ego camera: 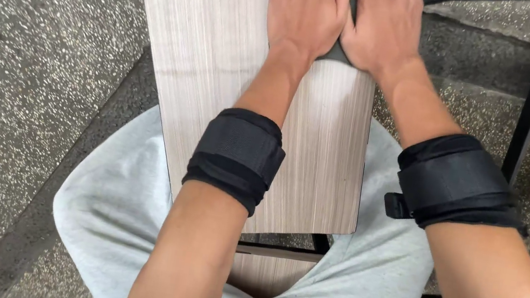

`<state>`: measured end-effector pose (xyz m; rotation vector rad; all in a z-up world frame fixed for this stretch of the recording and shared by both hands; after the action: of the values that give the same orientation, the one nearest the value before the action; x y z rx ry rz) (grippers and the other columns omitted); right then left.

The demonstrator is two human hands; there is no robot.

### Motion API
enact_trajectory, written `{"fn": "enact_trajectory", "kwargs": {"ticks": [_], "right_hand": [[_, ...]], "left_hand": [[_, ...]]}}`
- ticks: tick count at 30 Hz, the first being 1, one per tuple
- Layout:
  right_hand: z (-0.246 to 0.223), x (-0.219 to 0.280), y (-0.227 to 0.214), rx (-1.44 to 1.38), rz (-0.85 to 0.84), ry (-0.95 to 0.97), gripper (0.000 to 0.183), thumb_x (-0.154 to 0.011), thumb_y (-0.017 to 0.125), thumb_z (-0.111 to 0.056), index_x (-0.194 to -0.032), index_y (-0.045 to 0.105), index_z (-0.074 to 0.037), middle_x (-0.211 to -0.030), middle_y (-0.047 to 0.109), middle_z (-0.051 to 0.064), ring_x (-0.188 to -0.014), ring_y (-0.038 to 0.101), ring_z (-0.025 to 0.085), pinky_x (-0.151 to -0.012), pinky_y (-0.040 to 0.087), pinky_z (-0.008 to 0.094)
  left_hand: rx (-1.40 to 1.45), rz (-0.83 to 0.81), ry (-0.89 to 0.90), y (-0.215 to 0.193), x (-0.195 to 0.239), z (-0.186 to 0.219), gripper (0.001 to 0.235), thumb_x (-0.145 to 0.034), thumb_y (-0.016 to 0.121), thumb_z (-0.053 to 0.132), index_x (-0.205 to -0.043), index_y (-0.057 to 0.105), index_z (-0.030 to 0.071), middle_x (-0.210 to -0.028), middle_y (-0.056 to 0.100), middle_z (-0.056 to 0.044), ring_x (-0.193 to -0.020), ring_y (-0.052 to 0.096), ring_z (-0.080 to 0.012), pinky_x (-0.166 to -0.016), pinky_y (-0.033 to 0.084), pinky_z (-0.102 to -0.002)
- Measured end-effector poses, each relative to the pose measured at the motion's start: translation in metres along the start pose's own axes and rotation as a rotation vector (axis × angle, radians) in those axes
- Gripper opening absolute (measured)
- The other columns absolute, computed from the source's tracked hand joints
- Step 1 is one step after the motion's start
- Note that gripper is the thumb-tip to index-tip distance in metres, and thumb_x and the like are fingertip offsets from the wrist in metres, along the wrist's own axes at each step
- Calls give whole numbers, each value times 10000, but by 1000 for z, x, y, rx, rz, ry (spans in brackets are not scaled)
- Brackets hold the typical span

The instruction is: Folding and flattening a grey cloth multiple times on a wooden stool.

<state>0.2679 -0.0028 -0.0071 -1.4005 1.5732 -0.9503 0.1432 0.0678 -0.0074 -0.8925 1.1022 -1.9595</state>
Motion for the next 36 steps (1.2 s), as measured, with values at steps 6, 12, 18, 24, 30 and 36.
{"fn": "enact_trajectory", "kwargs": {"ticks": [6, 12, 18, 24, 30, 36], "right_hand": [[-23, 18, -8, 31, 84, -46, 444, -1141, 523, -239, -1512, 530, 4, -1455, 518, 285, -1381, 442, 499, -1205, 348, 574], [-47, 77, -3, 35, 9, 9, 588, -1135, 468, -235, -1658, 339, 0, -1710, 216, 297, -1592, 163, 474, -1305, 223, 567], [-84, 155, -3, 93, -5, 68, 598, -1075, 460, -258, -1608, 374, -1, -1675, 245, 285, -1565, 191, 459, -1265, 201, 592], [-118, 223, 15, 168, -8, 91, 615, -1053, 416, -297, -1583, 376, 12, -1662, 260, 296, -1557, 210, 448, -1253, 165, 584], [-157, 253, 34, 187, -42, 89, 636, -1028, 411, -339, -1571, 376, -10, -1639, 284, 302, -1544, 212, 451, -1241, 154, 576], [-177, 235, 46, 187, -105, 33, 673, -1006, 430, -374, -1574, 358, -19, -1642, 235, 309, -1541, 181, 450, -1226, 138, 576]], "left_hand": [[-20, 286, 135, 11, 20, -5, 499, -1033, 479, 339, -1432, 542, 45, -1451, 532, -183, -1428, 408, -366, -1269, 208, -510], [-65, 169, 170, 13, 84, -3, 674, -1049, 445, 355, -1653, 260, 117, -1717, 125, -190, -1607, 115, -334, -1320, 128, -469], [-39, 146, 197, 33, 168, 0, 704, -1018, 450, 377, -1635, 254, 102, -1712, 112, -199, -1599, 105, -348, -1299, 127, -483], [-4, 190, 235, 52, 241, -10, 700, -1006, 442, 368, -1635, 268, 115, -1708, 131, -200, -1588, 124, -354, -1283, 127, -484], [-3, 176, 214, 52, 290, -39, 674, -1002, 439, 356, -1619, 299, 123, -1707, 146, -193, -1579, 137, -344, -1275, 128, -471], [31, 158, 151, 45, 297, -70, 663, -992, 453, 330, -1617, 317, 155, -1709, 166, -160, -1577, 154, -320, -1274, 129, -473]]}}
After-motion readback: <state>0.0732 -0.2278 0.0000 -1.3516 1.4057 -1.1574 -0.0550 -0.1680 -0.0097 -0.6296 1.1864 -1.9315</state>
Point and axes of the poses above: each hand's wrist, its own x-axis away from the middle knuckle, its own y-axis out of the palm, z = x × y, the point moved 1 cm from there along -x, towards the middle knuckle
